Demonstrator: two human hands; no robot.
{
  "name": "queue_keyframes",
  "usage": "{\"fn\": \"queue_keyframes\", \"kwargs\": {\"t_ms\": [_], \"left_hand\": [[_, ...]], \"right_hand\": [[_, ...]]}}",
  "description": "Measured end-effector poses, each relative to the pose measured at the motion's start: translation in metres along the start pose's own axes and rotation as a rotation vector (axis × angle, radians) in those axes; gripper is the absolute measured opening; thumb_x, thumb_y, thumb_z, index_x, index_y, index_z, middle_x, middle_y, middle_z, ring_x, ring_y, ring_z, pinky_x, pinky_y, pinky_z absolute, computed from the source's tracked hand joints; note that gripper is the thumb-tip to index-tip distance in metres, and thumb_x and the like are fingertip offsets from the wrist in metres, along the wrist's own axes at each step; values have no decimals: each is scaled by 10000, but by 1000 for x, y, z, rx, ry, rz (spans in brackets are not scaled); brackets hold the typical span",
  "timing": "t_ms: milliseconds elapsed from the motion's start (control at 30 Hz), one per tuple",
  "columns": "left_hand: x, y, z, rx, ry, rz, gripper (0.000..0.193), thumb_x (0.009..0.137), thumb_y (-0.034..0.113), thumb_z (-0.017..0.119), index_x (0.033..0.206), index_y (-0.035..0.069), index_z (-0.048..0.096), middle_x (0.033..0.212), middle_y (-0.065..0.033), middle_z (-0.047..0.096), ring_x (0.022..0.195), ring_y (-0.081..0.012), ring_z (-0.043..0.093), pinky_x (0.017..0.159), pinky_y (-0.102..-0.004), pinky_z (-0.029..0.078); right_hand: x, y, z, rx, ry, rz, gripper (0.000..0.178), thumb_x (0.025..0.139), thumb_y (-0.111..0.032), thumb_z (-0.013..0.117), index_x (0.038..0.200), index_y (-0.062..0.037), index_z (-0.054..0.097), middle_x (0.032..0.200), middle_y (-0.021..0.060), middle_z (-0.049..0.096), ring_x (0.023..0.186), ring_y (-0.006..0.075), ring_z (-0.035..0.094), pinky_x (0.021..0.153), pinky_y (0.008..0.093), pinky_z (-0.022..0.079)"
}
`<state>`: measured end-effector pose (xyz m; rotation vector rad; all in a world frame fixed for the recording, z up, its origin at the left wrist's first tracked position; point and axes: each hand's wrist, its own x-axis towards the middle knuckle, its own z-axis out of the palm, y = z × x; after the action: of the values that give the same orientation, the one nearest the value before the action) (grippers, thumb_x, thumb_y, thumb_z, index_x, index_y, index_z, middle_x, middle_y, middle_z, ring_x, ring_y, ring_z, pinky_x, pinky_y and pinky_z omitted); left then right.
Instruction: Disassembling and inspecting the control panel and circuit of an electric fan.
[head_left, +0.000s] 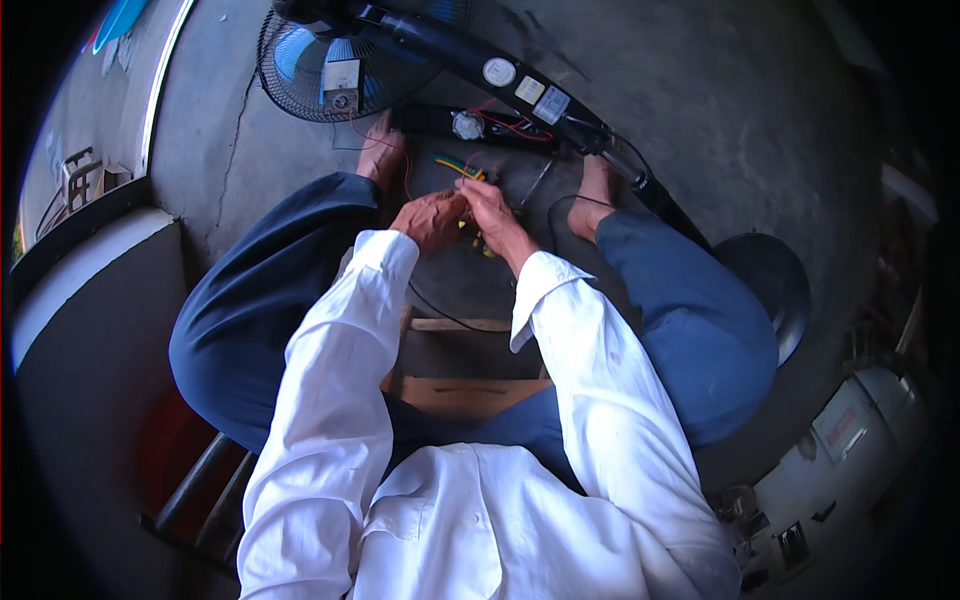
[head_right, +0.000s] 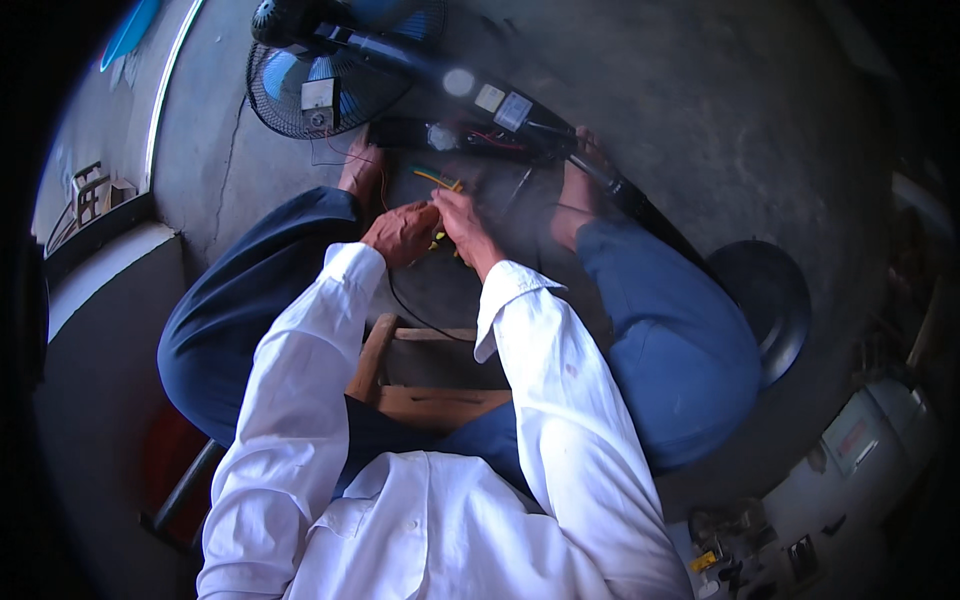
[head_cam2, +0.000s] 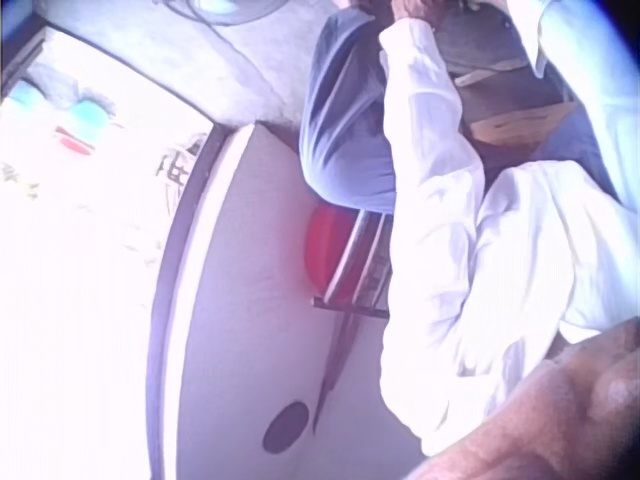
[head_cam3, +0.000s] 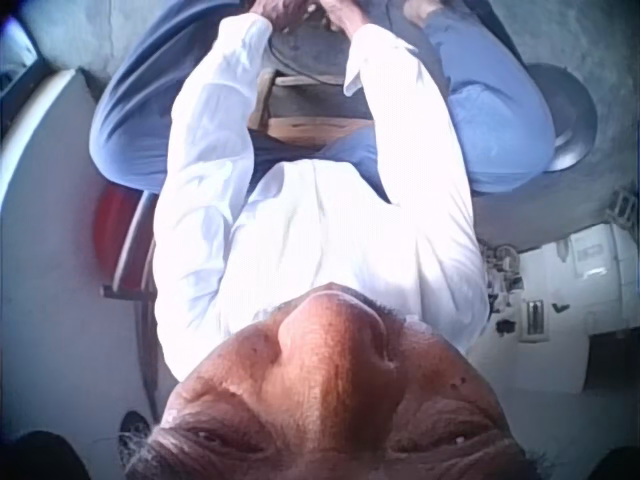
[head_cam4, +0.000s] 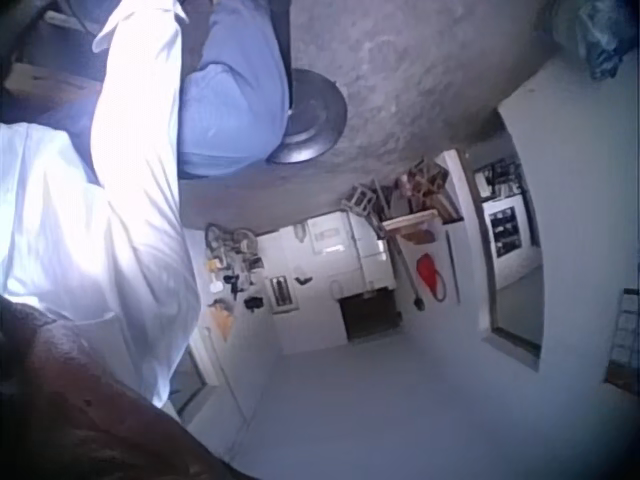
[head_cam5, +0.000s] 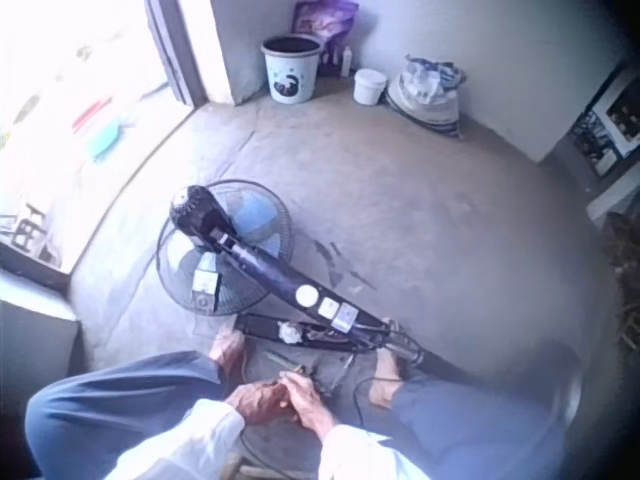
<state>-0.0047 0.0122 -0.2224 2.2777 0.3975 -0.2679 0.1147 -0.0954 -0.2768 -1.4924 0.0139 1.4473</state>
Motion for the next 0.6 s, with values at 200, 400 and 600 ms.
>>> {"fn": "queue_keyframes", "kwargs": {"t_ms": [200,400,600], "left_hand": [[26,17,-23,-302,-100,12,188,840,73,624,1020,28,656,894,-191,668,862,-351,679,773,-424,536],[30,13,-33,-315,23,-183,162,872,147,658,991,38,675,857,-147,684,794,-308,679,730,-373,538],[45,45,-52,-661,145,-736,529,930,428,677,1058,-84,643,766,-168,705,746,-277,700,744,-370,545]], "right_hand": [[-8,-32,-13,306,44,-76,199,995,-165,605,1154,-48,637,936,44,667,859,138,652,755,295,548],[-15,-46,-13,373,225,-72,254,1003,-144,548,1231,-37,585,821,53,637,634,117,576,553,278,486],[1,-5,-45,129,447,-105,284,1010,-246,536,1184,-31,599,692,41,575,502,104,504,430,265,388]]}}
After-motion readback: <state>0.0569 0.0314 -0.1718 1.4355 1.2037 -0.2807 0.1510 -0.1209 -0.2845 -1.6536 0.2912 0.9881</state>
